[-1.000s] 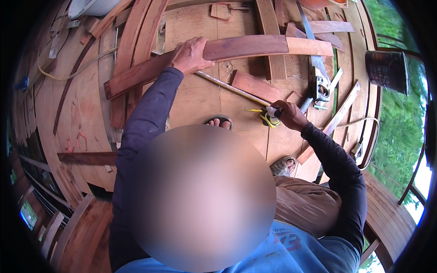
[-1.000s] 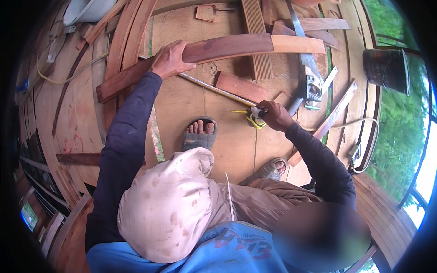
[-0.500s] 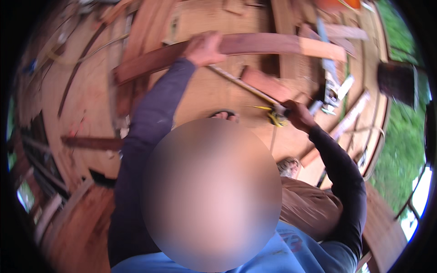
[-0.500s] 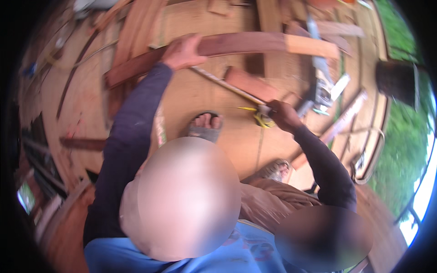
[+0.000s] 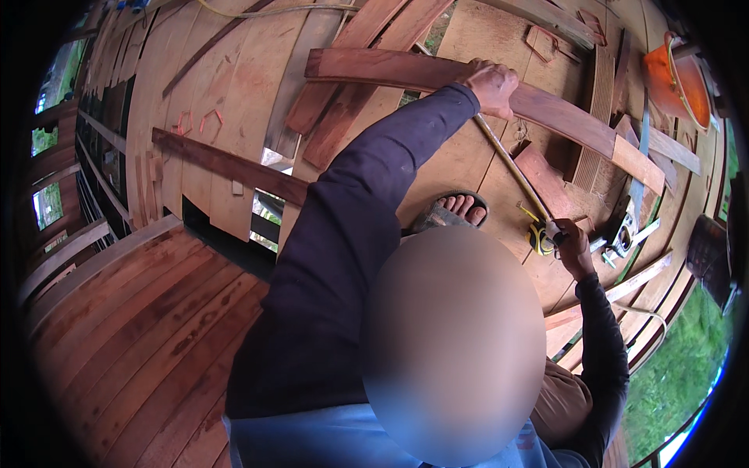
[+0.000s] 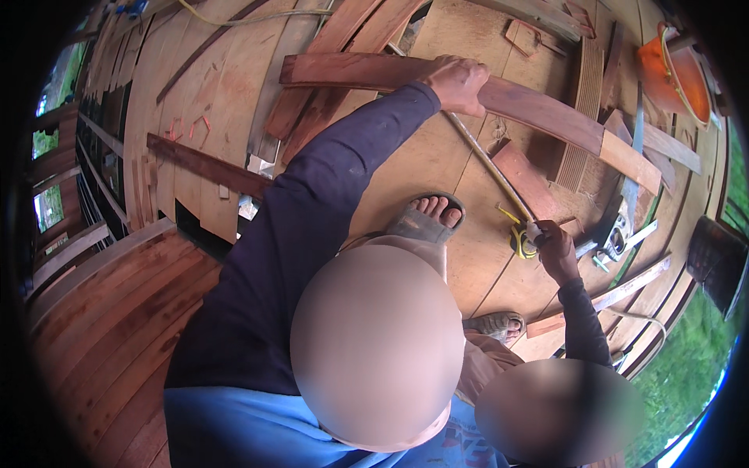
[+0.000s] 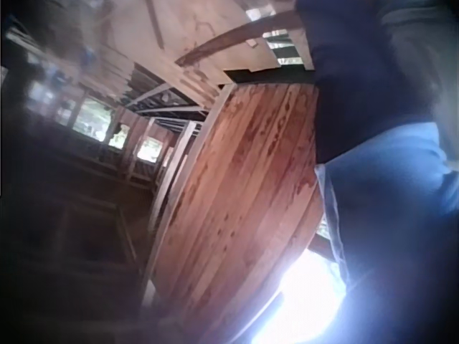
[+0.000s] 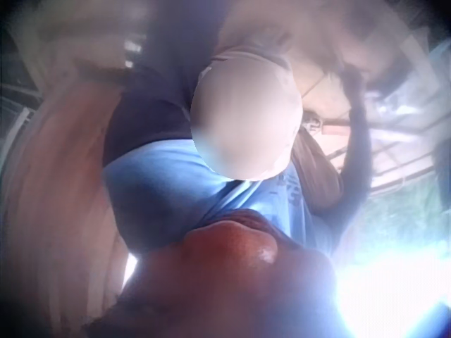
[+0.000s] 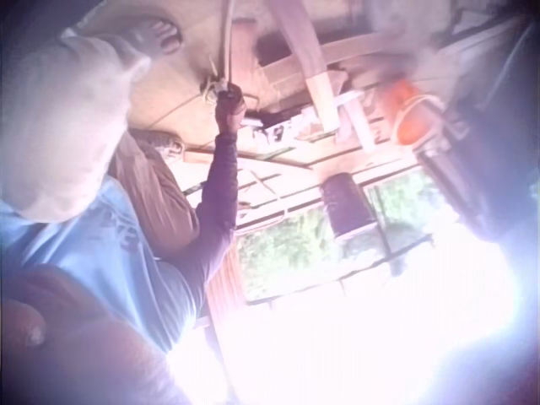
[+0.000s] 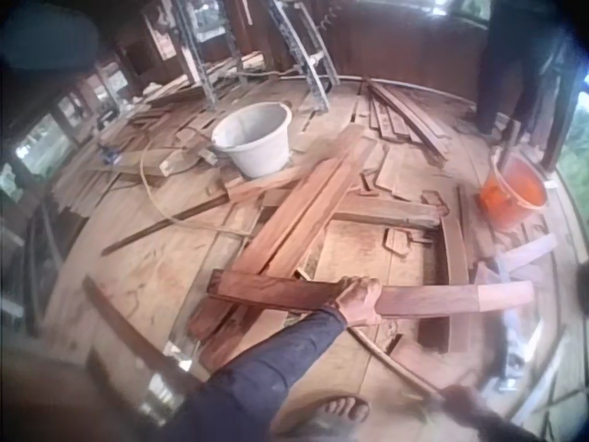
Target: The person sits on a wooden floor and uses a hand saw to cut several pieces of wood. They pick up planks, position them, and saw them into smaller sections, then set the cut pieces aside.
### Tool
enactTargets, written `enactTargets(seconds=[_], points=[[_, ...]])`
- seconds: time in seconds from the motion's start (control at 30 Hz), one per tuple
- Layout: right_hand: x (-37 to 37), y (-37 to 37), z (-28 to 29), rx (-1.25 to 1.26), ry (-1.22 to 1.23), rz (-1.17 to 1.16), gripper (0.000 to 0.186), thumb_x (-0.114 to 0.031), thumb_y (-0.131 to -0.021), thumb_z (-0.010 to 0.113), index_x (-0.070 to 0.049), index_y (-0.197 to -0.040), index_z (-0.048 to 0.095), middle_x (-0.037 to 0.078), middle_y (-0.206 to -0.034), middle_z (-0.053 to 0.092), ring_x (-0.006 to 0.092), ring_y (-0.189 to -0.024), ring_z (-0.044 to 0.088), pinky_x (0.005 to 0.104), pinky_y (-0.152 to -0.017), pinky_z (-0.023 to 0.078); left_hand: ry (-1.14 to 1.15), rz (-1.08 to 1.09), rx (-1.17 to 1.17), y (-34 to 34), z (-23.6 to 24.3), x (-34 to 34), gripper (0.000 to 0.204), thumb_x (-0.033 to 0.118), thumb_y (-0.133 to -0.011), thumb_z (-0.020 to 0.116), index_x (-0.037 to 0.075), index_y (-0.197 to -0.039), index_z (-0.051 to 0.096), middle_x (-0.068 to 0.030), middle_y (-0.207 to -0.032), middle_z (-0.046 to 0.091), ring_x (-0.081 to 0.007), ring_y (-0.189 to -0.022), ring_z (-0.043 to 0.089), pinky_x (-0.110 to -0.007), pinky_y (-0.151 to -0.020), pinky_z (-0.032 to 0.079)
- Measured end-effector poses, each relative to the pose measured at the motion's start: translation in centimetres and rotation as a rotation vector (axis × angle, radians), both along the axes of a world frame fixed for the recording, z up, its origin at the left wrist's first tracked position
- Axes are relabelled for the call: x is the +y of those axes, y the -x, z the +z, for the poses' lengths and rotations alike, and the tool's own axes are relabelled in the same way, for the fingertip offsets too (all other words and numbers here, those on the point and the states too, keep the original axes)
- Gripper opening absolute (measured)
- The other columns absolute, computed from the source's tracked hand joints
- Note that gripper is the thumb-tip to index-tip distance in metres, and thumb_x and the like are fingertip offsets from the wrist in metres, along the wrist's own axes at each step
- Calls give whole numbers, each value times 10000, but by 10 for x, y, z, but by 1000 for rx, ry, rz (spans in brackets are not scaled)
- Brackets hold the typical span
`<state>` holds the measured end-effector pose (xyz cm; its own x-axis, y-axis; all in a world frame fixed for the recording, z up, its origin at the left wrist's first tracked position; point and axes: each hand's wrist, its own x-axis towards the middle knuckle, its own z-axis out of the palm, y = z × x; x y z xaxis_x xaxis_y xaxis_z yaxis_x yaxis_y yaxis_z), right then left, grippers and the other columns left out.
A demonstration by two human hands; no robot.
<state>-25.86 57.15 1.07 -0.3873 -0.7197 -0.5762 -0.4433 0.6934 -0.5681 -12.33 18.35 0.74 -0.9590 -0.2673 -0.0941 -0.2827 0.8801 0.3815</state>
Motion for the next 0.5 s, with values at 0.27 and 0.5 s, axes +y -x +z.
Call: enactTargets(seconds=[0.27,0.5], points=[[9,1,-11,37,70,63,229,-136,-938,654,-25,-1135,690,147,-866,734,207,-684,699,347,-624,540,28,5,101,-2,-21,-2,579,430,-658,777,-51,-965,677,-267,-921,713,-397,-892,719,-445,-874,573],[14,0,-6,112,81,137,259,-158,-936,638,-17,-1148,685,204,-967,724,327,-909,721,416,-793,550,-91,33,111,6,-13,-1,562,418,-648,782,-7,-998,672,-234,-944,714,-381,-917,711,-452,-838,567]])
